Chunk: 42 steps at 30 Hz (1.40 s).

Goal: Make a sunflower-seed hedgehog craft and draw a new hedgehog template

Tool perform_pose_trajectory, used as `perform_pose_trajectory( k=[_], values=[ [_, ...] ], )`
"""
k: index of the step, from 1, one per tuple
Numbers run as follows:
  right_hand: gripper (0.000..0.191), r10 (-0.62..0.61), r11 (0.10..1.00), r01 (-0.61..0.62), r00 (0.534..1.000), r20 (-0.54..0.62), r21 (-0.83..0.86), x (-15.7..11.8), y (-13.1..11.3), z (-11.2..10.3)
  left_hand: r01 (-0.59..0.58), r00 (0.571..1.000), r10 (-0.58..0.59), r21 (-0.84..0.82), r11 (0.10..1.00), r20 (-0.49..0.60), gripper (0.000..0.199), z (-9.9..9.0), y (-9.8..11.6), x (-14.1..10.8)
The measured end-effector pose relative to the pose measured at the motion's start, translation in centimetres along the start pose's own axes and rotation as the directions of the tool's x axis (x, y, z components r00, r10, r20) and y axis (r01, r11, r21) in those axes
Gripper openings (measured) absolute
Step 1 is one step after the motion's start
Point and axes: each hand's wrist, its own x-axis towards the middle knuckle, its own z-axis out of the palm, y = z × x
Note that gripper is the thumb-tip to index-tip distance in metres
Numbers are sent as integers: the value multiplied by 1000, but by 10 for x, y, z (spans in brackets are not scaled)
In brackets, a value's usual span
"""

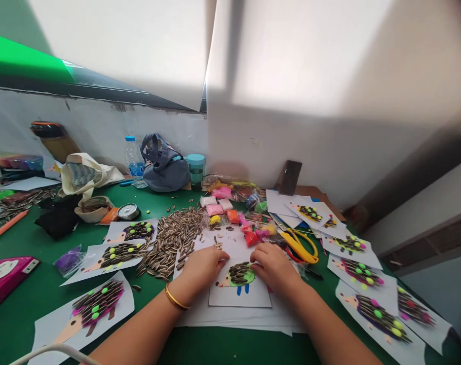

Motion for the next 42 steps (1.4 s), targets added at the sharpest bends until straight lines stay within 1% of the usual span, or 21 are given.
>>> perform_pose_trajectory(
  k=[5,11,20,24,27,29,31,33,35,36,38,40,42],
  values=[
    [11,28,999,-28,1000,12,15,2,-2,0,5,1000,-5,-1,1000,0,29,0,0,0],
    [10,17,1000,-17,1000,6,22,2,-5,0,10,1000,-10,5,1000,9,30,0,0,1],
    [8,11,998,-10,1000,-4,55,2,-2,2,9,1000,-9,-24,1000,13,30,-1,0,0],
    [6,-2,994,6,999,-37,114,-1,2,0,17,1000,-17,-27,999,15,29,0,2,-1],
    [8,11,988,1,997,-81,155,-2,5,0,23,1000,-23,-40,999,8,29,0,1,0],
    [12,26,986,-8,994,-106,168,-2,6,1,49,999,-50,-49,998,-17,29,-3,-1,1],
    [14,36,985,-14,992,-122,173,-2,7,3,115,990,-117,-39,993,-75,28,-9,-6,3],
    [15,47,984,-22,989,-137,177,-2,8,4,201,969,-199,-3,980,-147,26,-16,-13,5],
    [15,60,983,-34,988,-144,178,-2,8,5,245,956,-235,36,969,-178,25,-21,-19,6],
    [15,65,983,-39,987,-145,177,-2,8,5,247,956,-236,44,968,-174,23,-23,-21,7],
    [15,68,984,-42,987,-144,175,-2,7,5,216,968,-207,54,975,-139,21,-22,-23,7],
    [15,62,984,-37,987,-146,173,-2,6,5,172,981,-166,60,983,-98,19,-18,-21,7],
    [14,56,985,-30,987,-153,171,-2,5,6,153,986,-148,70,986,-77,18,-13,-18,7]
  ],
)
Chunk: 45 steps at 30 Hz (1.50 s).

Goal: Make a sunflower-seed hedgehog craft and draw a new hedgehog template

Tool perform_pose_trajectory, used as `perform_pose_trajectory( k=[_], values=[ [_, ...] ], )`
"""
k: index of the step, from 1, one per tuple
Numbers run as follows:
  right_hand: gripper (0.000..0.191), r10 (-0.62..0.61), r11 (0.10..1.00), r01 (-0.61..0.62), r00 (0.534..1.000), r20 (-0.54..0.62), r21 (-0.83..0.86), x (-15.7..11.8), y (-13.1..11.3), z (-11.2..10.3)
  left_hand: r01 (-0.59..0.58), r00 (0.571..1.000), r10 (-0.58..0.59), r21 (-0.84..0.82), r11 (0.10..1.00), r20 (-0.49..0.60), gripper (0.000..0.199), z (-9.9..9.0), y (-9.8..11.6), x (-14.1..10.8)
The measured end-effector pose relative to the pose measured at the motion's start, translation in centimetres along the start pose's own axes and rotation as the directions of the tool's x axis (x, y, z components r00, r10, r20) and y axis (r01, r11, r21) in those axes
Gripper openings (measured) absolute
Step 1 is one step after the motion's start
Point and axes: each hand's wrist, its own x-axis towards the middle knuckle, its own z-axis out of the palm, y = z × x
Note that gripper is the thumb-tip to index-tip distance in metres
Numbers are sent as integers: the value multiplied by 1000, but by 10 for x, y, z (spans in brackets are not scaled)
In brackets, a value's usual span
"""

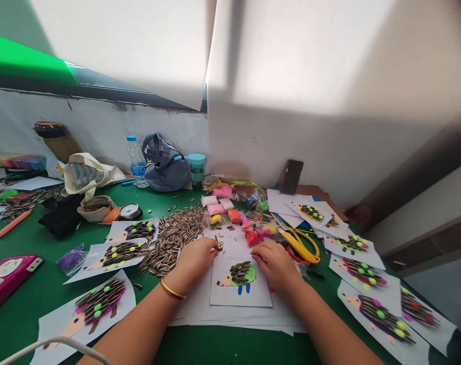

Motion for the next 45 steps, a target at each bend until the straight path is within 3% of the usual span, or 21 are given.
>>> perform_pose_trajectory(
  k=[13,20,28,31,33,36,38,40,42,45],
  values=[
    [14,-35,999,37,998,-59,35,0,-1,5,71,996,-69,31,997,-63,22,1,1,3],
    [13,-33,998,34,999,-42,44,1,-3,6,46,997,-46,-1,999,-56,23,5,7,9],
    [13,-39,997,44,996,-86,56,2,-7,4,87,978,-120,-188,978,-173,21,2,12,9],
    [16,-66,996,75,987,-149,53,4,-17,6,71,980,-134,-366,928,-149,21,4,21,6],
    [24,-107,992,116,977,-184,41,5,-27,8,46,987,-123,-540,841,-107,23,7,30,2],
    [30,-153,986,162,969,-193,30,9,-41,9,47,994,-108,-868,494,-7,18,10,44,-6],
    [25,-149,985,162,968,-204,52,11,-45,9,89,994,-94,-926,367,58,17,10,49,-10],
    [20,-130,984,154,966,-225,91,13,-46,8,98,995,-60,-941,325,83,20,10,50,-11],
    [18,-94,980,134,964,-250,149,14,-44,6,65,998,-18,-937,342,63,25,11,48,-10],
    [16,21,944,60,970,-240,325,17,-43,4,1,999,-36,-868,497,-20,27,16,43,-6]
  ],
)
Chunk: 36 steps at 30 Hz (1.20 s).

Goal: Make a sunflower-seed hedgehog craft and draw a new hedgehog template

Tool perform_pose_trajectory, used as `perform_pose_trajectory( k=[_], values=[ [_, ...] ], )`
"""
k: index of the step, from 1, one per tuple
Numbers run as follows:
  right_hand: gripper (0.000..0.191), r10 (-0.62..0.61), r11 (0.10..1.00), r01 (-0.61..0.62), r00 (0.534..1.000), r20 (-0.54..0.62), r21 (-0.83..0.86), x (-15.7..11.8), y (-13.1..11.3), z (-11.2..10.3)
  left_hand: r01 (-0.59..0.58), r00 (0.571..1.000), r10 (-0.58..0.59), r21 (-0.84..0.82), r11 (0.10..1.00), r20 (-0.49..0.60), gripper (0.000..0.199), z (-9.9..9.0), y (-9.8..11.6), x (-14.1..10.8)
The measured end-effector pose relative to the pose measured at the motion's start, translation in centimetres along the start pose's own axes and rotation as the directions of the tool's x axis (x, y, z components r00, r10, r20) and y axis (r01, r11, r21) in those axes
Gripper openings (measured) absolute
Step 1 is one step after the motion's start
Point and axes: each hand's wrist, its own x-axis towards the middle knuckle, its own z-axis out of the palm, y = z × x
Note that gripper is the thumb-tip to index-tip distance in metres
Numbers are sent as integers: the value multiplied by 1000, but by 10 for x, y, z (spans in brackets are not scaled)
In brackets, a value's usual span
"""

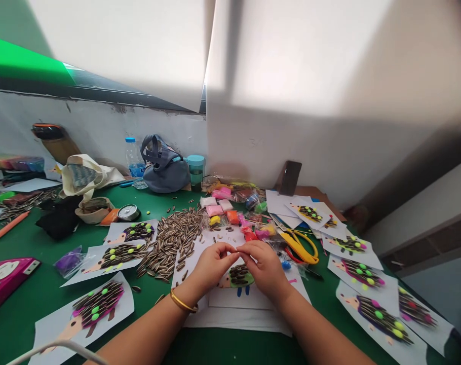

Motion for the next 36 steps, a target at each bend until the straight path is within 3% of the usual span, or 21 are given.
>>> perform_pose_trajectory(
  k=[3,7,12,17,19,22,27,30,36],
  values=[
    [15,118,978,-123,992,40,166,2,-3,-1,-54,996,61,101,993,-60,25,0,-5,1],
    [16,175,960,-183,983,56,212,1,-2,-1,-107,994,108,14,994,-22,25,0,-2,0],
    [14,178,964,-181,983,33,196,-5,2,-5,-63,996,67,-51,997,65,24,-3,7,-4],
    [11,78,986,-87,994,72,142,-7,1,-18,-49,983,54,-32,998,175,22,-5,12,-8],
    [10,72,989,-83,993,88,121,-10,3,-23,-68,980,59,37,997,190,20,-7,11,-7],
    [10,114,989,-125,986,122,84,-19,11,-29,-123,988,93,262,957,123,20,-12,4,-4],
    [11,117,993,-113,970,214,-30,-38,24,-29,-130,991,83,659,741,102,20,-22,-6,-1],
    [11,78,989,-46,970,230,-139,-42,25,-26,-124,991,39,746,655,131,22,-23,-6,-1],
    [11,42,973,20,965,260,-230,-42,21,-20,-142,987,24,782,607,160,22,-21,-7,-2]
  ],
)
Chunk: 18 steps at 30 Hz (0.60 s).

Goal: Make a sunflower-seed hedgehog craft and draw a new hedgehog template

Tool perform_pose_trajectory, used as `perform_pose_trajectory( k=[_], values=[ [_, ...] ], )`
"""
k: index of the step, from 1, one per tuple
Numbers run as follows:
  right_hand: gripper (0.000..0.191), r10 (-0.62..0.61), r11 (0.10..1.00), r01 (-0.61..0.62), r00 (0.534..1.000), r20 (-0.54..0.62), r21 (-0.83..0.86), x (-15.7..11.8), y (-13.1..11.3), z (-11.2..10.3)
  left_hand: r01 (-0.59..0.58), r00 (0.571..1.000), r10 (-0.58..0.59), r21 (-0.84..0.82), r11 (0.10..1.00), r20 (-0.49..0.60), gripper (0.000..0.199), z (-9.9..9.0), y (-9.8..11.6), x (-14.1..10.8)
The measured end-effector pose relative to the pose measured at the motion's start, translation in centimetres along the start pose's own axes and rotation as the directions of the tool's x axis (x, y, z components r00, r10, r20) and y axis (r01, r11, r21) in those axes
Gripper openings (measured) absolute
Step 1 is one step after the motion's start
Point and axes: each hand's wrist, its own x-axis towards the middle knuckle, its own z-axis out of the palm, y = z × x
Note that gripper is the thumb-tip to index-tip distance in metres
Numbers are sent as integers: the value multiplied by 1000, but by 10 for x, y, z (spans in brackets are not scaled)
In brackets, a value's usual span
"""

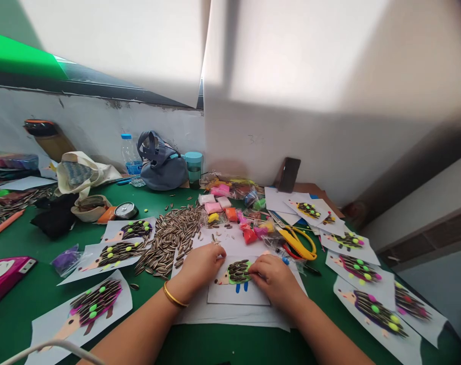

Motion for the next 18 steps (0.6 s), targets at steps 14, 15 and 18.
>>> perform_pose_trajectory(
  k=[14,15,18],
  values=[
    [15,-96,989,94,995,-16,-117,3,-4,9,8,1000,-7,-9,1000,10,22,0,0,1],
    [15,-102,988,99,994,-22,-119,2,-3,10,11,1000,-11,-12,1000,12,22,0,0,1],
    [14,-119,987,114,992,-37,-116,2,-2,12,28,999,-28,-15,999,20,23,0,0,1]
  ],
)
